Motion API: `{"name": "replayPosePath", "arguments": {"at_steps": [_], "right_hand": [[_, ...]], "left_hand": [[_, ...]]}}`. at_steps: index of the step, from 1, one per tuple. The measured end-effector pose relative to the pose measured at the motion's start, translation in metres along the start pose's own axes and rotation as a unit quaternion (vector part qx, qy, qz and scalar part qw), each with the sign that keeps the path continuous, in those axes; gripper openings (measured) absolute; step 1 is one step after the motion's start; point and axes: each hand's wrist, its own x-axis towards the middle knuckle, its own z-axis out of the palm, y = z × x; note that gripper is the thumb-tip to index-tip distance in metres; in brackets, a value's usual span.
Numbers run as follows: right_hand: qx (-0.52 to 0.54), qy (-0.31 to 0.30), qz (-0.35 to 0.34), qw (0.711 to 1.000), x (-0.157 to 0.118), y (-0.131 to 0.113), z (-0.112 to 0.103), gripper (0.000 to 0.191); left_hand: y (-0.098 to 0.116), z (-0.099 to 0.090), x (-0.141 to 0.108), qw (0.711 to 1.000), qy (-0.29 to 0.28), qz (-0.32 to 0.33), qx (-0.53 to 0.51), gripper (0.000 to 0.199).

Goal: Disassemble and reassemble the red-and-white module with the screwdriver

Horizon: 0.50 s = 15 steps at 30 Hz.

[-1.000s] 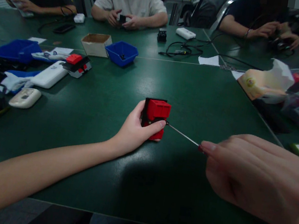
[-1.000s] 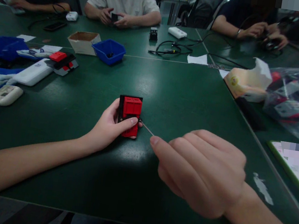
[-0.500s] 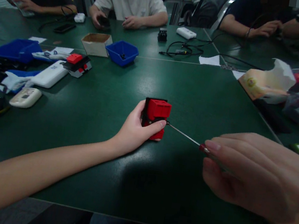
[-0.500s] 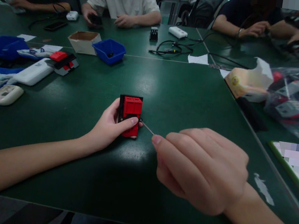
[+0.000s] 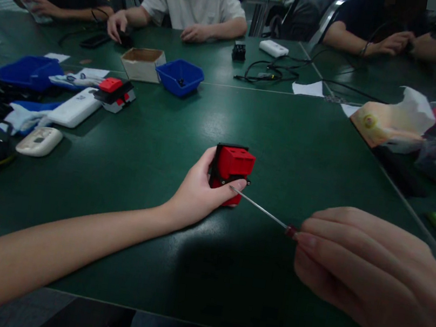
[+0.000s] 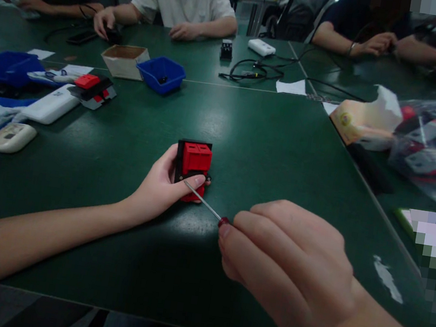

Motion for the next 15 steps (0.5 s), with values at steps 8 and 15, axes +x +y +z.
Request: {"name": "replayPosePath", "arguments": {"at_steps": [8, 15], "right_hand": [[0.01, 0.002, -0.013, 1.0, 0.003, -0.001, 0.014, 0.014], [-0.007, -0.024, -0.046, 0.999, 0.01, -0.003, 0.011, 0.012]], "left_hand": [[0.0, 0.001, 0.001, 0.999, 0.0, 0.046, 0.024, 0.05], [0.0, 0.0, 0.001, 0.998, -0.002, 0.049, 0.029, 0.052]]}}
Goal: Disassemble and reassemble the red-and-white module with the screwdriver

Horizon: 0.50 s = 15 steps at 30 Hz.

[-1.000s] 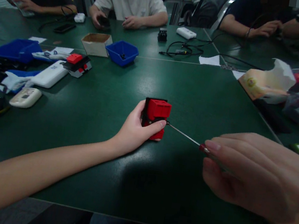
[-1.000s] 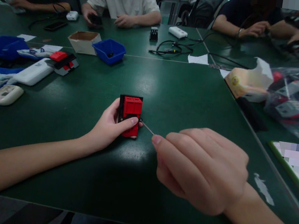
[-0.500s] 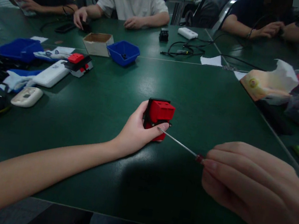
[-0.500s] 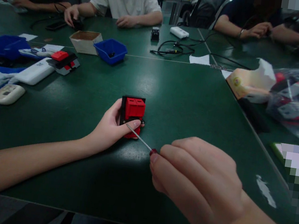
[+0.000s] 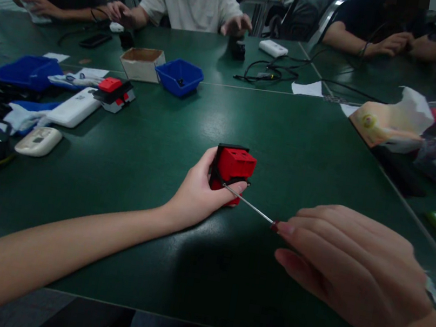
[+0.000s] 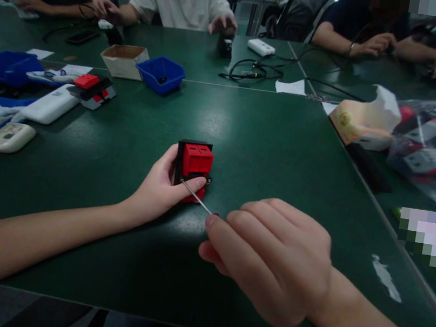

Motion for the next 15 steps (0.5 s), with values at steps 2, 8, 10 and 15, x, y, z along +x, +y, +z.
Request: {"name": "replayPosePath", "arguments": {"at_steps": [2, 8, 10, 15], "right_hand": [[-0.011, 0.009, -0.019, 1.0, 0.0005, -0.0009, 0.0002, 0.013], [0.008, 0.003, -0.028, 1.0, 0.0022, -0.0034, -0.0008, 0.014], [0.009, 0.005, -0.016, 1.0, 0.0023, -0.0035, -0.0012, 0.012], [0.008, 0.023, -0.031, 0.999, 0.0024, -0.0031, 0.0013, 0.014]], "left_hand": [[-0.0002, -0.0001, 0.0, 1.0, 0.002, -0.002, 0.003, 0.052], [0.0001, -0.0011, -0.0002, 1.0, -0.007, 0.001, 0.008, 0.054], [0.0006, -0.0008, 0.0, 1.0, -0.005, 0.003, 0.003, 0.053], [0.0021, 0.0002, 0.0007, 1.0, 0.005, 0.001, 0.008, 0.05]]}}
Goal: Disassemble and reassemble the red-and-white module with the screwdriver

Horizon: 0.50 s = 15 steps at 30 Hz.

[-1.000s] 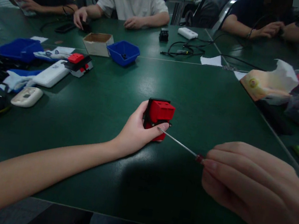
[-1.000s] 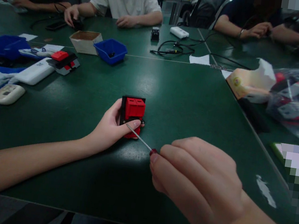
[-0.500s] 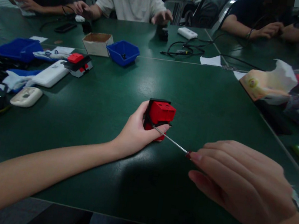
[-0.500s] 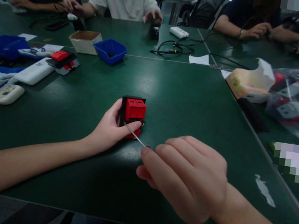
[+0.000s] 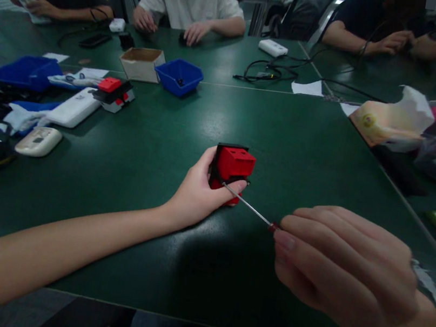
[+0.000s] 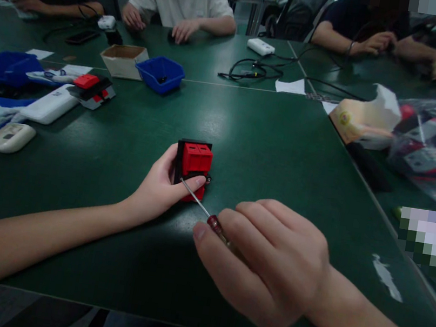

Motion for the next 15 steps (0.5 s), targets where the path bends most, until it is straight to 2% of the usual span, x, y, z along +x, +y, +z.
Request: {"name": "replayPosePath", "arguments": {"at_steps": [5, 15], "right_hand": [[0.011, 0.006, 0.021, 1.0, 0.0001, 0.0009, 0.0013, 0.008], [0.003, 0.008, 0.009, 1.0, 0.0042, 0.0004, 0.0004, 0.01]], "left_hand": [[-0.0009, -0.0006, 0.0004, 1.0, -0.001, 0.002, 0.001, 0.05], [-0.0018, -0.0004, -0.0007, 1.0, -0.002, 0.0, -0.005, 0.051]]}}
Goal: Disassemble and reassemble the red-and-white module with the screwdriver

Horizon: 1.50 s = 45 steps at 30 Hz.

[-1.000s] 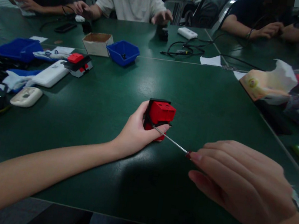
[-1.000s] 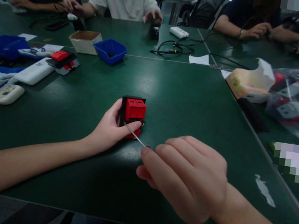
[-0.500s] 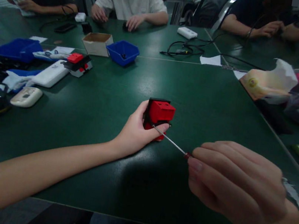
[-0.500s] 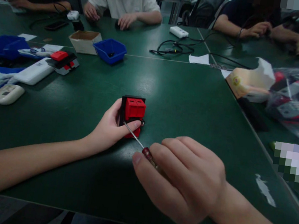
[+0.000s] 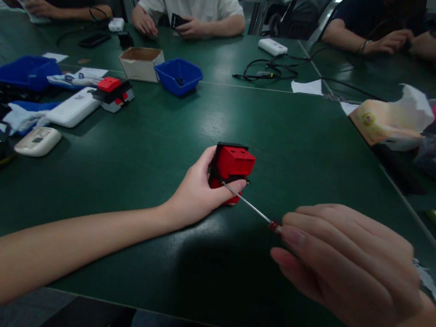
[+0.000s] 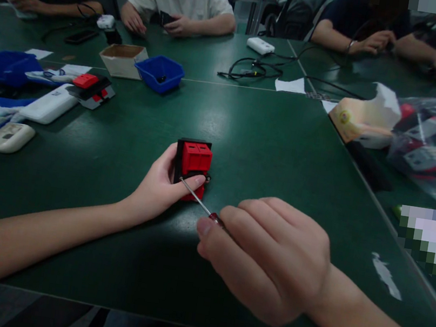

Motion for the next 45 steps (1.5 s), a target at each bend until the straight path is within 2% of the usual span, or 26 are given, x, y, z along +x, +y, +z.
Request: {"name": "replayPosePath", "arguments": {"at_steps": [4, 9, 15, 19, 24, 28, 32, 38, 41, 45], "right_hand": [[-0.009, 0.012, -0.017, 1.0, 0.0001, -0.0006, 0.0006, 0.015], [0.011, -0.003, 0.017, 1.0, -0.003, -0.0002, 0.0013, 0.012], [0.004, -0.002, -0.006, 1.0, -0.0069, -0.0001, 0.0037, 0.013], [0.012, -0.009, 0.005, 1.0, -0.0075, -0.0004, 0.0033, 0.007], [0.021, -0.012, 0.004, 1.0, -0.0079, 0.0003, 0.0031, 0.014], [0.029, -0.023, 0.017, 0.999, -0.0081, 0.0003, 0.0012, 0.009], [0.009, -0.012, -0.006, 1.0, -0.0073, 0.0003, 0.0006, 0.013], [0.024, -0.009, 0.012, 1.0, -0.0083, 0.001, 0.0041, 0.01], [0.017, -0.007, -0.011, 1.0, -0.0069, 0.0016, 0.0037, 0.015], [0.028, -0.014, -0.016, 0.999, -0.0066, 0.0008, 0.0012, 0.01]], "left_hand": [[-0.0006, -0.0006, 0.0005, 1.0, -0.002, 0.0, 0.002, 0.051], [-0.0016, -0.0006, 0.0011, 1.0, 0.0, 0.004, -0.002, 0.051], [-0.002, -0.0008, 0.0006, 1.0, -0.001, 0.006, 0.007, 0.05], [-0.0018, -0.0007, 0.0001, 1.0, -0.002, 0.008, 0.008, 0.05], [-0.0028, -0.0005, 0.0004, 1.0, 0.0, 0.012, 0.005, 0.05], [-0.0026, -0.0002, 0.0006, 1.0, -0.002, 0.011, -0.001, 0.05], [-0.0016, -0.0001, 0.0007, 1.0, 0.0, 0.01, 0.001, 0.049], [-0.0037, -0.0017, 0.0009, 1.0, -0.001, 0.012, 0.008, 0.05], [-0.0038, -0.0019, 0.0005, 1.0, -0.002, 0.015, 0.011, 0.049], [-0.0018, -0.0009, 0.0002, 1.0, -0.009, 0.017, 0.012, 0.047]]}}
